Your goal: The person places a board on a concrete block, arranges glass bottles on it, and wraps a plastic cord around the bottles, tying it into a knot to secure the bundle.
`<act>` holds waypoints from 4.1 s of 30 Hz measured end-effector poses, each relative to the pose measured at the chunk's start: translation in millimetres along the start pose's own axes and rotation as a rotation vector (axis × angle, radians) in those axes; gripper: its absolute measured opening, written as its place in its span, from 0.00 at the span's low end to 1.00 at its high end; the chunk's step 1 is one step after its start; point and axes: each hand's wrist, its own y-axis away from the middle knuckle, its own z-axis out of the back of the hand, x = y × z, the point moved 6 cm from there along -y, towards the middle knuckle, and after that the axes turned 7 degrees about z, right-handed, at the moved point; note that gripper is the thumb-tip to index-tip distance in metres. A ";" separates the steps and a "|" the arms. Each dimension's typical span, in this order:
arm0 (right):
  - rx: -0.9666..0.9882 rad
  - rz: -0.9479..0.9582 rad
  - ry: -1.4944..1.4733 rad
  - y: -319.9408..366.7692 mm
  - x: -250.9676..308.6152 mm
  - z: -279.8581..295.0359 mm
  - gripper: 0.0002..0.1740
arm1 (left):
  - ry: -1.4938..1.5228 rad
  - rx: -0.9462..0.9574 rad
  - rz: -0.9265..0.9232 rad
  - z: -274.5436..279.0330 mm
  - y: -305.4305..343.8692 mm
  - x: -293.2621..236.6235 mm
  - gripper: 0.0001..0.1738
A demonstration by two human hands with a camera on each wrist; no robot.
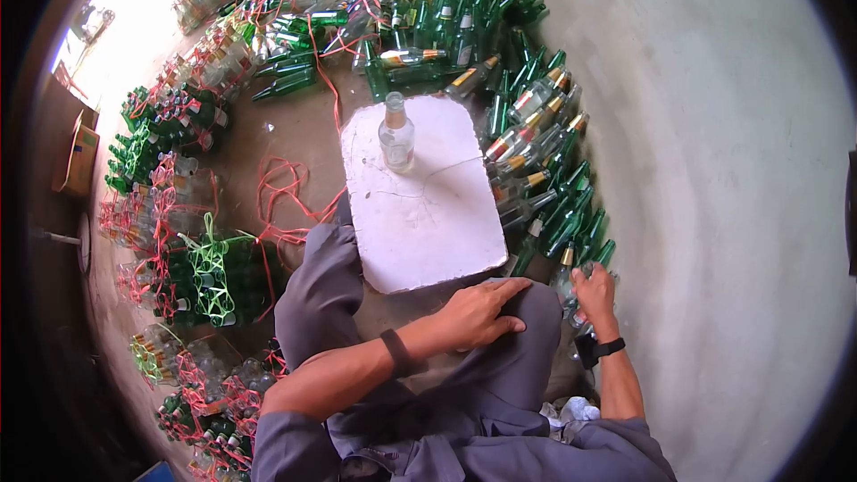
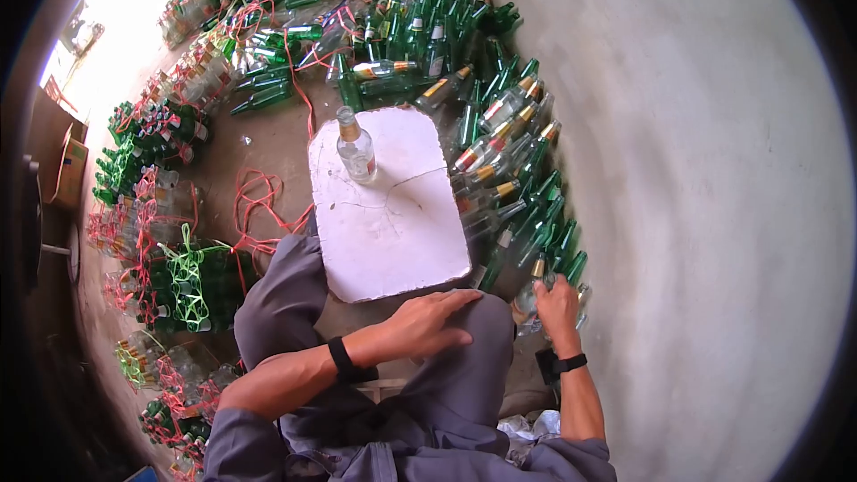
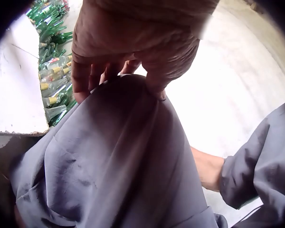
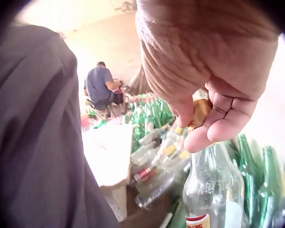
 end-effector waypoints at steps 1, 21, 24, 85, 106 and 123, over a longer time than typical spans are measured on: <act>-0.014 0.059 -0.002 -10.1 27.2 11.1 0.17 | 0.003 -0.008 -0.002 1.1 0.5 0.6 0.39; 0.083 0.527 -0.445 -158.2 331.3 -51.3 0.14 | -0.162 -0.043 0.012 14.0 1.1 2.9 0.40; 0.065 0.529 -0.443 -157.8 340.3 -63.4 0.14 | -0.205 -0.058 0.013 12.6 0.9 2.5 0.40; -0.063 -0.089 0.452 54.2 -163.1 -31.1 0.20 | -0.011 0.066 0.107 -2.3 -16.0 0.4 0.46; 0.185 0.141 0.678 36.0 -213.8 -29.0 0.14 | 0.023 0.176 0.156 -10.0 -29.9 -2.1 0.49; 0.433 0.158 0.654 95.9 -152.3 -53.5 0.12 | 0.037 0.080 0.046 -9.9 -20.0 5.9 0.43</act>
